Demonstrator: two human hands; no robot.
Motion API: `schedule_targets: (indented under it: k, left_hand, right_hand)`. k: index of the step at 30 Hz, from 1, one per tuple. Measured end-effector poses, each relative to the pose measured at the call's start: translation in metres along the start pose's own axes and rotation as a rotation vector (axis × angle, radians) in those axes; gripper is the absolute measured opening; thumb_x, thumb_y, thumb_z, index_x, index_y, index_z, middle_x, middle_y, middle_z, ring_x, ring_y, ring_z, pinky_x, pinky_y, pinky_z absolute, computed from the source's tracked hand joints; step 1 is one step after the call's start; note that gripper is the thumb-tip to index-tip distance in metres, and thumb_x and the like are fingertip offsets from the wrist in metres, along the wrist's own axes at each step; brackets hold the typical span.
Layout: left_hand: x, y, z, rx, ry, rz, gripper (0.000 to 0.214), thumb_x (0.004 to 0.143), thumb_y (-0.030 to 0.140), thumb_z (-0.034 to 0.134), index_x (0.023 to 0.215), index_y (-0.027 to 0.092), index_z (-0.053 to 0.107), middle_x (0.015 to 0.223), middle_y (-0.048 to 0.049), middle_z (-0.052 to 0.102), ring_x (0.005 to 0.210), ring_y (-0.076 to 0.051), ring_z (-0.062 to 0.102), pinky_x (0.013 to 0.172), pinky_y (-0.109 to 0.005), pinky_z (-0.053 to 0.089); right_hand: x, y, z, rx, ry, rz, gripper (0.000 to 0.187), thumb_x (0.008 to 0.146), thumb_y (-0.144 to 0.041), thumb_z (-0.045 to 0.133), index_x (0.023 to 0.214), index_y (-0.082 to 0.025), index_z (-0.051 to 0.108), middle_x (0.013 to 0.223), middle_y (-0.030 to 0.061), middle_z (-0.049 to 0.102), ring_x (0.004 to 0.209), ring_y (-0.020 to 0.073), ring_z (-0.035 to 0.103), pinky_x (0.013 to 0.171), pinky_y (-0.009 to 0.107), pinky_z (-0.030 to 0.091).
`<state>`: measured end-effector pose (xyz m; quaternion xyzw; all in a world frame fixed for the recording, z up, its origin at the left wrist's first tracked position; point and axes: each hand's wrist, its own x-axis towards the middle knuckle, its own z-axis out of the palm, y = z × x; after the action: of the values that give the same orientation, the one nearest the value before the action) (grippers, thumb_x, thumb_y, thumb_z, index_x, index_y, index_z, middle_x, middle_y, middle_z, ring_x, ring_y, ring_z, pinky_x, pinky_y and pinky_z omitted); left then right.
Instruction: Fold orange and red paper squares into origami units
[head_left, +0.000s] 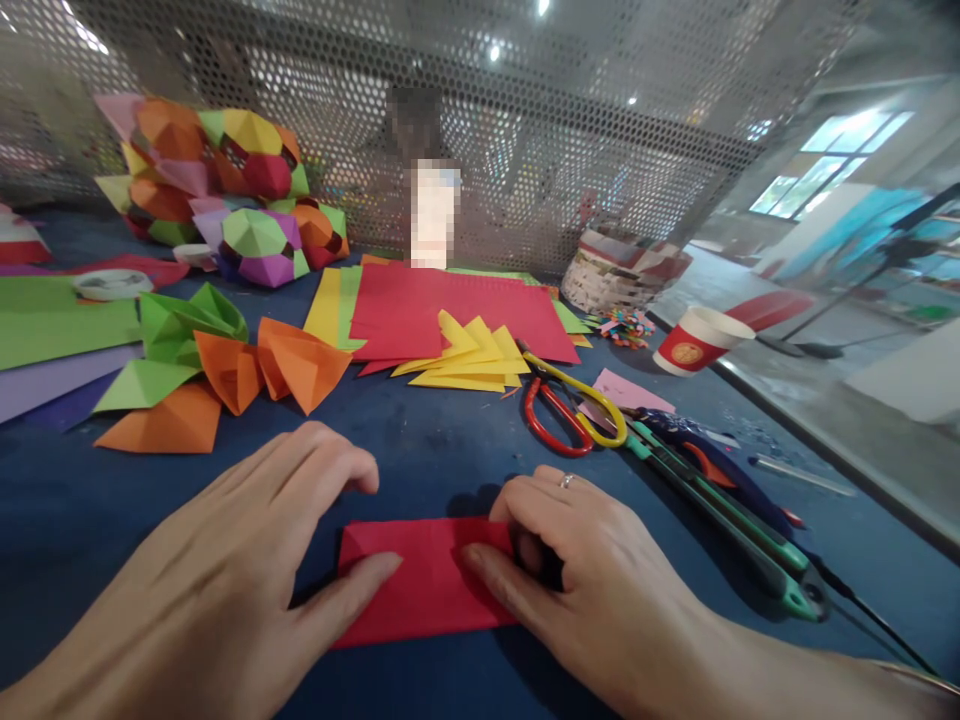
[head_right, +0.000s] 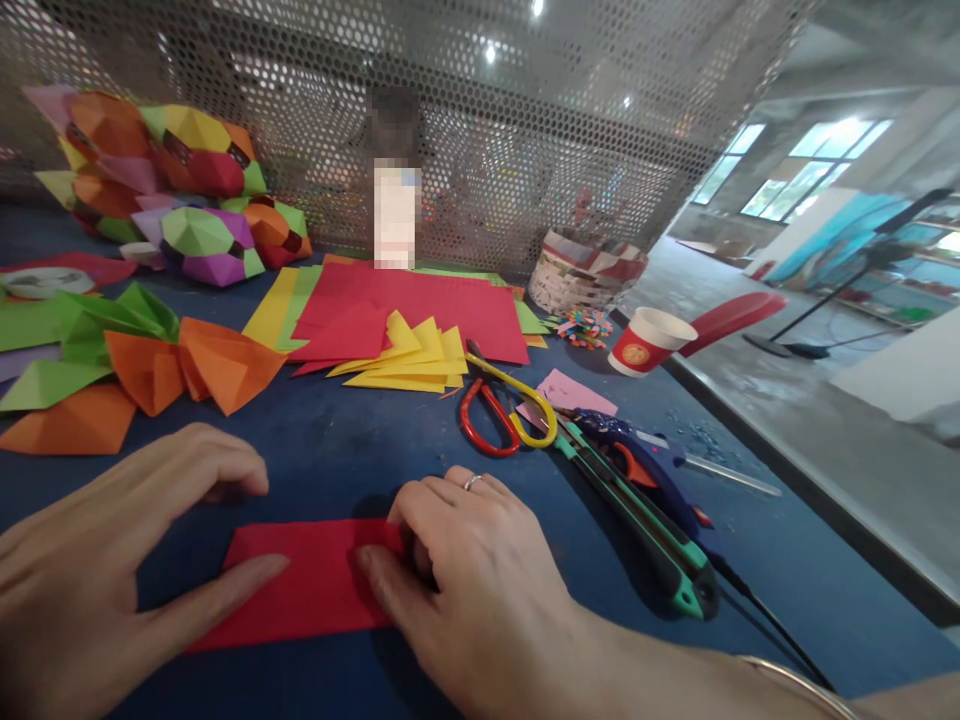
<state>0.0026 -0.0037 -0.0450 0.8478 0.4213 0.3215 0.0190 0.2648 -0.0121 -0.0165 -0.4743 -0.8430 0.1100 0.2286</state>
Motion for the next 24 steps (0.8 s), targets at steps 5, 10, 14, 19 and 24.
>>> schedule_targets:
  k: [5,10,14,19,24]
  left_hand:
    - [0.0015,0.0075,-0.0001,-0.025,-0.109,0.295,0.036,0.105,0.018,0.046,0.131,0.036,0.064,0.127,0.0023,0.076,0.11,-0.019,0.075,0.098,-0.027,0.057]
    - [0.0001,0.0046,0.0016,-0.084,-0.193,0.476,0.037,0.112,0.021,0.042,0.139,0.028,0.066,0.13,0.0061,0.08,0.113,-0.009,0.078,0.113,-0.013,0.047]
    - [-0.0009,0.0003,0.0014,0.061,-0.108,0.635,0.042,0.112,0.014,0.037,0.136,0.023,0.07,0.137,0.0064,0.077,0.12,-0.005,0.075,0.124,-0.017,0.027]
    - [-0.0003,0.001,0.0034,0.088,-0.054,0.654,0.044,0.11,0.01,0.035,0.126,0.021,0.074,0.132,0.0054,0.08,0.117,-0.005,0.076,0.125,-0.02,0.025]
    - [-0.0002,0.0014,0.0071,0.109,-0.048,0.648,0.045,0.11,0.009,0.034,0.129,0.021,0.072,0.134,0.0049,0.078,0.119,-0.007,0.075,0.124,-0.021,0.03]
  right_hand:
    - [-0.0001,0.0009,-0.0002,0.007,0.009,-0.005,0.026,0.091,-0.017,0.071,0.071,-0.02,0.055,0.061,-0.0051,0.056,0.058,0.0122,0.05,0.058,0.027,0.032]
    - [-0.0012,0.0006,0.0005,0.003,0.018,-0.001,0.03,0.092,-0.02,0.073,0.069,-0.02,0.054,0.06,-0.0055,0.055,0.057,0.0117,0.05,0.058,0.026,0.032]
    - [-0.0015,-0.0015,0.001,0.006,0.021,0.028,0.022,0.09,-0.018,0.075,0.075,-0.02,0.058,0.061,-0.0064,0.056,0.056,0.0116,0.05,0.057,0.026,0.032]
    - [-0.0003,-0.0003,0.0022,0.011,0.047,0.009,0.02,0.094,-0.019,0.072,0.078,-0.021,0.06,0.061,-0.0063,0.056,0.054,0.0115,0.048,0.056,0.025,0.031]
    - [-0.0009,0.0024,0.0026,0.004,0.05,-0.006,0.02,0.096,-0.017,0.069,0.078,-0.021,0.061,0.062,-0.0058,0.056,0.056,0.0119,0.05,0.057,0.025,0.031]
